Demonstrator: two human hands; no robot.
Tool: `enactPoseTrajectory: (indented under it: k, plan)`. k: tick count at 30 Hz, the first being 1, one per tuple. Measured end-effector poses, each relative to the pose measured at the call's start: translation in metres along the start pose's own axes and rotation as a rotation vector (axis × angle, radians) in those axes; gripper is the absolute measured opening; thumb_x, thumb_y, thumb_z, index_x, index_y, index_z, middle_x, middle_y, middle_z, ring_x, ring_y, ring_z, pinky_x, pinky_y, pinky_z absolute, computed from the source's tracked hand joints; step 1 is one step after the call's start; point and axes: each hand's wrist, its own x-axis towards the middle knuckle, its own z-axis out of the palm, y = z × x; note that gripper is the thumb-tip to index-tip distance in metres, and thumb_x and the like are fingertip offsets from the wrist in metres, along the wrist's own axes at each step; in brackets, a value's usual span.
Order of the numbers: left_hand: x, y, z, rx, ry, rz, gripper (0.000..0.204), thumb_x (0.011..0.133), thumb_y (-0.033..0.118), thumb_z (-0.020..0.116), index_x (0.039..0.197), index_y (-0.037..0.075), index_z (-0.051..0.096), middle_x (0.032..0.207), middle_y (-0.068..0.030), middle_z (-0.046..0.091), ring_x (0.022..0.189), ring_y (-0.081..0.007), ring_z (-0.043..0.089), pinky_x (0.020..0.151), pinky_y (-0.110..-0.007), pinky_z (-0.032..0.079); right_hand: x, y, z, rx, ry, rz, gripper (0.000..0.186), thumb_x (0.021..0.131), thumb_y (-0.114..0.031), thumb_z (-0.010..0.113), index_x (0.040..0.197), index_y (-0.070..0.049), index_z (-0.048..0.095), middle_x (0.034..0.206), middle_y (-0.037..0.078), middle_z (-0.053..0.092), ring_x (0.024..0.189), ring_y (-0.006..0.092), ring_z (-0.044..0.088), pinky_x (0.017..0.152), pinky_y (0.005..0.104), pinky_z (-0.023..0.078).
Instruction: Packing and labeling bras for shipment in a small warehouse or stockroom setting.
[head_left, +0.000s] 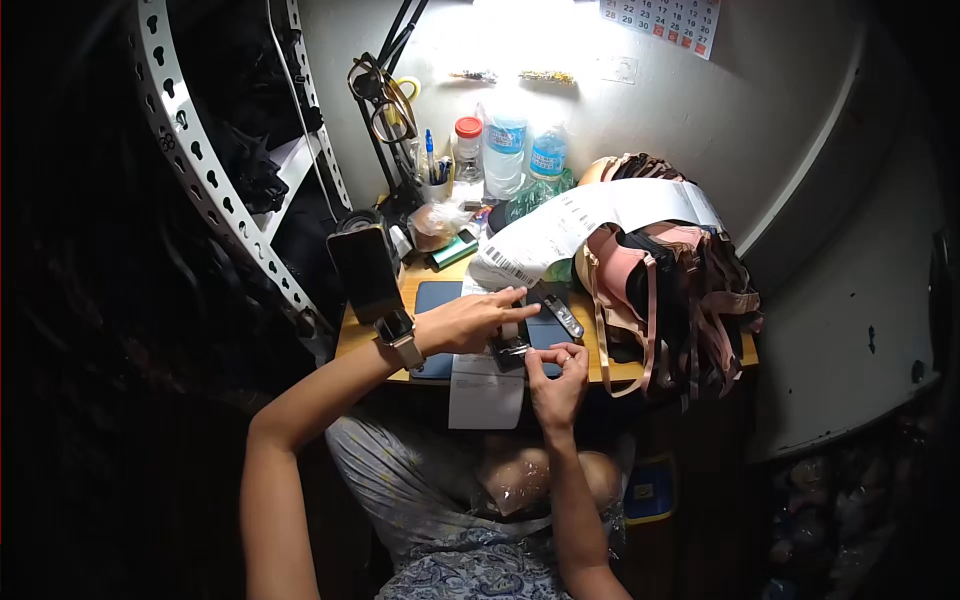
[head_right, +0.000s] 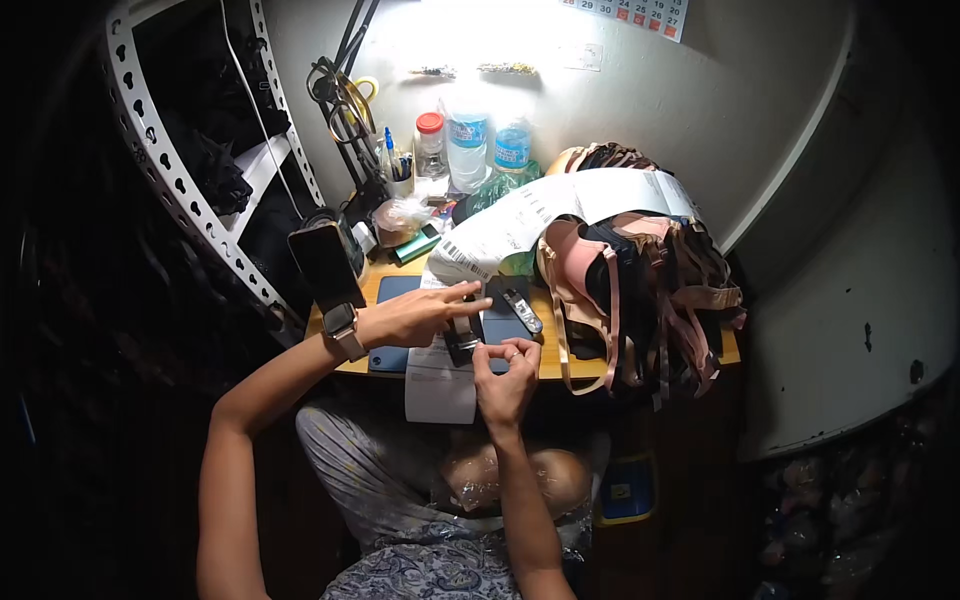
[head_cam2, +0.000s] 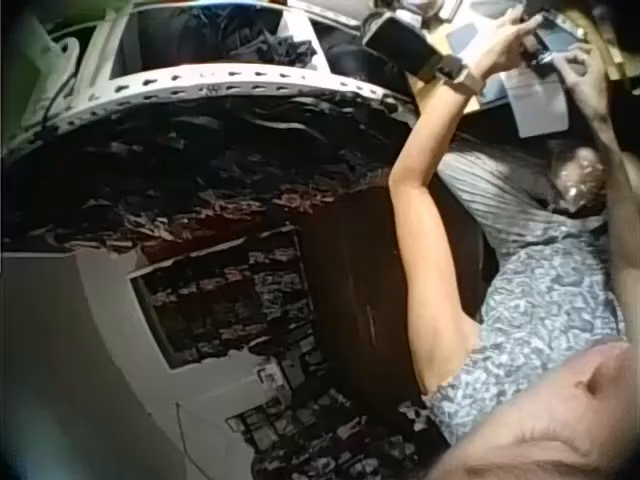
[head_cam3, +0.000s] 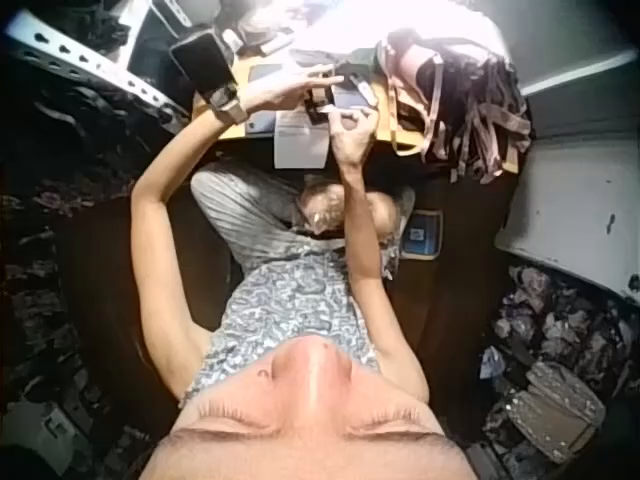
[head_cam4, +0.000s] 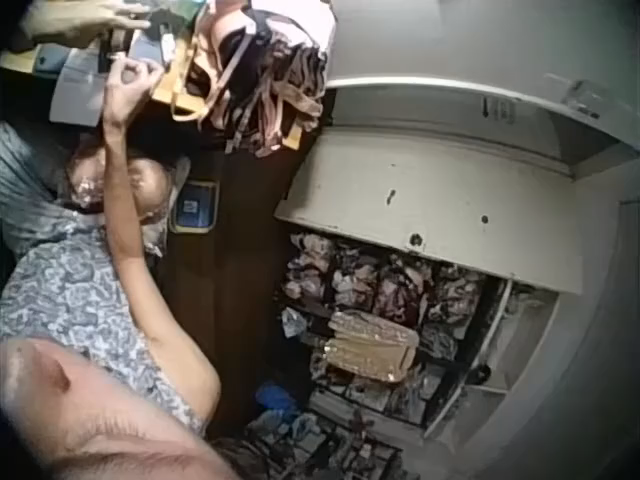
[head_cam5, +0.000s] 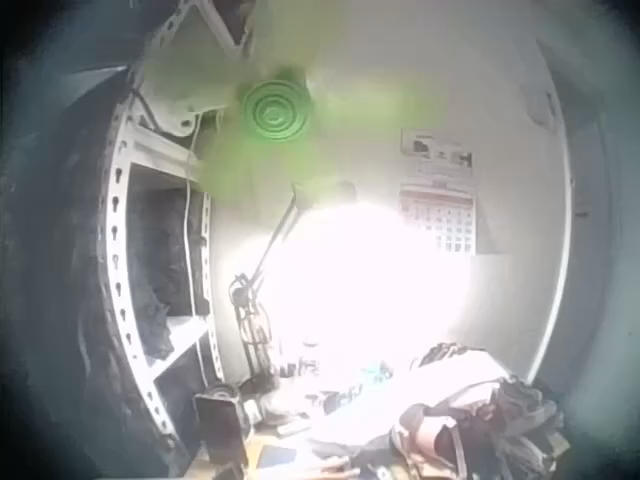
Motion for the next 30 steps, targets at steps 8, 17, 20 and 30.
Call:
enactPoseTrajectory:
  k: [8,17,20,30]
  plan:
    - [-0.001,0.014,-0.015,-0.228,-0.060,-0.343,0.087,0.066,-0.005,0.062,0.142,0.015,0.023,0.140,-0.0245,0.029,0.096,-0.0378,0.057,0.079,-0.041,0.048,-0.024,-0.004,-0.002,0.117,0.039,0.079,0.016,0.073,-0.009,0.068,0.066,0.002,0.060,0.082,0.013,0.054,0.084,0.0228,0.053,0.075,0.0332,0.043]
    - [0.001,0.016,-0.012,-0.220,-0.063,-0.380,0.084,0.066,-0.007,0.061,0.140,0.013,0.027,0.140,-0.0228,0.029,0.095,-0.0386,0.057,0.078,-0.040,0.048,-0.046,0.002,-0.022,0.190,0.059,0.118,0.017,0.078,-0.010,0.065,0.070,0.003,0.059,0.081,0.012,0.059,0.079,0.0171,0.056,0.072,0.0293,0.044]
    - [0.000,0.027,-0.013,-0.368,0.102,-0.401,0.072,0.068,-0.009,0.059,0.131,0.016,0.038,0.139,-0.0199,0.032,0.097,-0.0395,0.056,0.080,-0.041,0.048,-0.052,0.007,-0.023,0.371,0.043,0.316,0.018,0.082,-0.012,0.065,0.074,0.003,0.061,0.072,0.003,0.061,0.065,0.0064,0.051,0.063,0.0217,0.043]
    - [-0.020,0.094,0.047,0.242,0.681,-0.098,0.034,0.069,0.011,0.069,0.103,0.013,0.066,0.098,-0.0016,0.053,0.090,-0.0177,0.051,0.075,-0.032,0.040,-0.059,0.013,-0.027,0.425,-0.096,0.511,0.024,0.087,-0.021,0.061,0.077,0.001,0.063,0.072,0.002,0.062,0.061,0.0055,0.053,0.053,0.0191,0.038]
